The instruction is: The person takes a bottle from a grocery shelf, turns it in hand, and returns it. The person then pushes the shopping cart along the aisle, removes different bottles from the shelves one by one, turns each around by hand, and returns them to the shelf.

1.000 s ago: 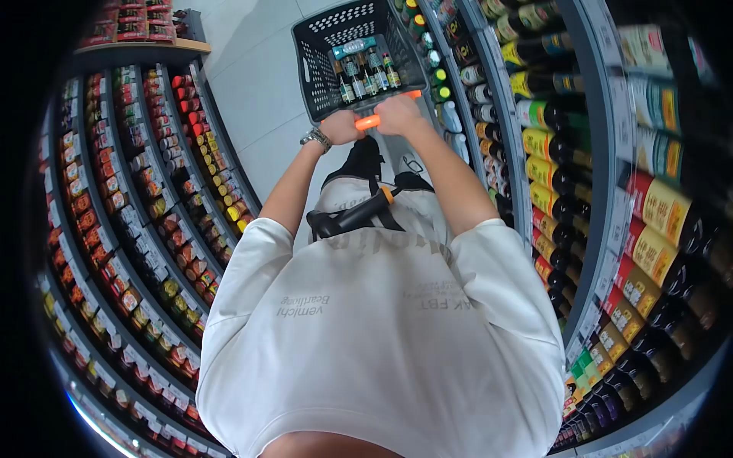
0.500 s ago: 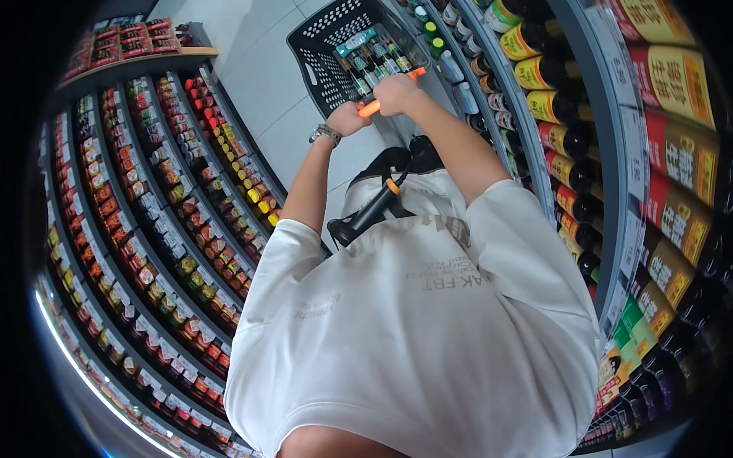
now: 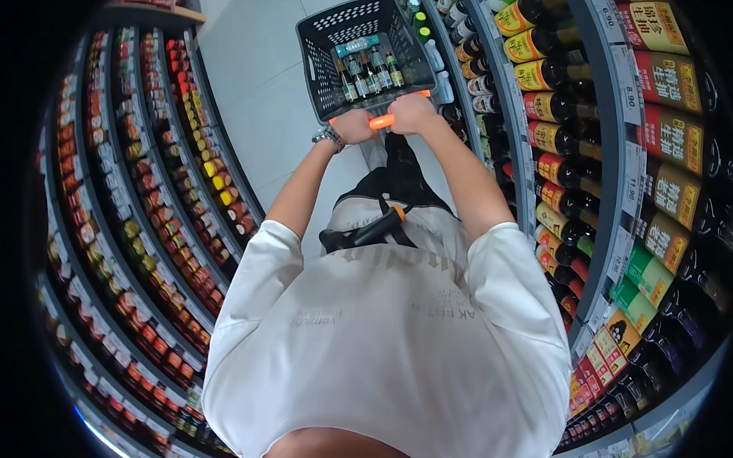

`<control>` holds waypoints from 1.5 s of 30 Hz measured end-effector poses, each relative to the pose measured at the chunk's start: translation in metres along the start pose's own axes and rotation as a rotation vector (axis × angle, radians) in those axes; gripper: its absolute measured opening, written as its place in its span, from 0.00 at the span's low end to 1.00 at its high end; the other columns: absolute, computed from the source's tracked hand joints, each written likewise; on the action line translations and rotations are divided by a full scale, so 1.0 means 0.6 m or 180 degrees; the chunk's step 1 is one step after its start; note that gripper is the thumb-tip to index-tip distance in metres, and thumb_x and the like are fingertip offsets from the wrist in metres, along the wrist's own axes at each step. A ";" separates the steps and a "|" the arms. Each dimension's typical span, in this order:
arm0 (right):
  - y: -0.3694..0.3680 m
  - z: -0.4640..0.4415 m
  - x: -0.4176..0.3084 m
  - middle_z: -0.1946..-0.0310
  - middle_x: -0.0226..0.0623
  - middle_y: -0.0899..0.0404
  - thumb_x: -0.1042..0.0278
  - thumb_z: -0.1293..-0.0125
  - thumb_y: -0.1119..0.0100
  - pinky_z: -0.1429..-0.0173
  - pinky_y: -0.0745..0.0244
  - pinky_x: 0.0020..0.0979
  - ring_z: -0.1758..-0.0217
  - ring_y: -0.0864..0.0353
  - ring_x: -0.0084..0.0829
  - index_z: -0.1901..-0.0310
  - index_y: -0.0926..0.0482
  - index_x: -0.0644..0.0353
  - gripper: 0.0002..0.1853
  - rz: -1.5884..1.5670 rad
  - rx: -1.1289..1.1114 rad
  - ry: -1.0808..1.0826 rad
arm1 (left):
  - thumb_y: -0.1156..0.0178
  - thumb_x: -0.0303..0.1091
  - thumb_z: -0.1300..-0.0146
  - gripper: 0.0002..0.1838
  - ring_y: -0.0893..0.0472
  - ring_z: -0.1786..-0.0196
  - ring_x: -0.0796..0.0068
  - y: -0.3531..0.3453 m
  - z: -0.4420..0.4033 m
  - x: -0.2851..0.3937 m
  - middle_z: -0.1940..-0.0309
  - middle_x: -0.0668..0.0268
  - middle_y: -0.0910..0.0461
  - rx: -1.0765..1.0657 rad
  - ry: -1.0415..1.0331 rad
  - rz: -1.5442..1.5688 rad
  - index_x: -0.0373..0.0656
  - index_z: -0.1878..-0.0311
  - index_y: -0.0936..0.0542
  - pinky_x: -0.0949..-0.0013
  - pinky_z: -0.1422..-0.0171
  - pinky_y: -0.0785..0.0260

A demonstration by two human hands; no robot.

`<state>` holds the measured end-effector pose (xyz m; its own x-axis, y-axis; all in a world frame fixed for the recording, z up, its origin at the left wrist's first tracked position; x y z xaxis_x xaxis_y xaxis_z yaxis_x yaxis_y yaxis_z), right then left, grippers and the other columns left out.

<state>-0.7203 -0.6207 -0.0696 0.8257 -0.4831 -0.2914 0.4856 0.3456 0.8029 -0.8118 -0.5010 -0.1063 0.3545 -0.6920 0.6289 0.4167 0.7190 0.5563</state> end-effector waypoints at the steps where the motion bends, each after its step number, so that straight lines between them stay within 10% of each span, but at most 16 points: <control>1: -0.008 0.011 -0.006 0.70 0.42 0.18 0.62 0.57 0.44 0.57 0.24 0.41 0.63 0.18 0.42 0.70 0.17 0.55 0.12 -0.0008 -0.0065 -0.0072 | 0.42 0.43 0.57 0.18 0.20 0.69 0.52 -0.004 0.006 0.005 0.75 0.50 0.20 -0.0082 0.0044 0.0018 0.37 0.70 0.19 0.57 0.62 0.29; 45: -0.491 0.677 -0.200 0.69 0.45 0.18 0.64 0.57 0.45 0.58 0.23 0.41 0.62 0.18 0.43 0.71 0.17 0.58 0.12 -0.0031 -0.0189 -0.0068 | 0.41 0.42 0.57 0.18 0.21 0.70 0.51 -0.690 0.471 0.234 0.77 0.48 0.22 -0.0122 -0.0096 0.0122 0.34 0.71 0.20 0.57 0.62 0.29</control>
<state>-1.0793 -0.9912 -0.0599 0.8149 -0.5034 -0.2874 0.5102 0.3878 0.7677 -1.1709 -0.8773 -0.0947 0.3457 -0.6614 0.6656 0.4353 0.7415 0.5106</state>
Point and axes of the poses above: each hand's wrist, its own z-axis away from the middle knuckle, its own y-axis out of the back of the hand, x = y × z, the point moved 3 cm from there along -z, towards the middle knuckle
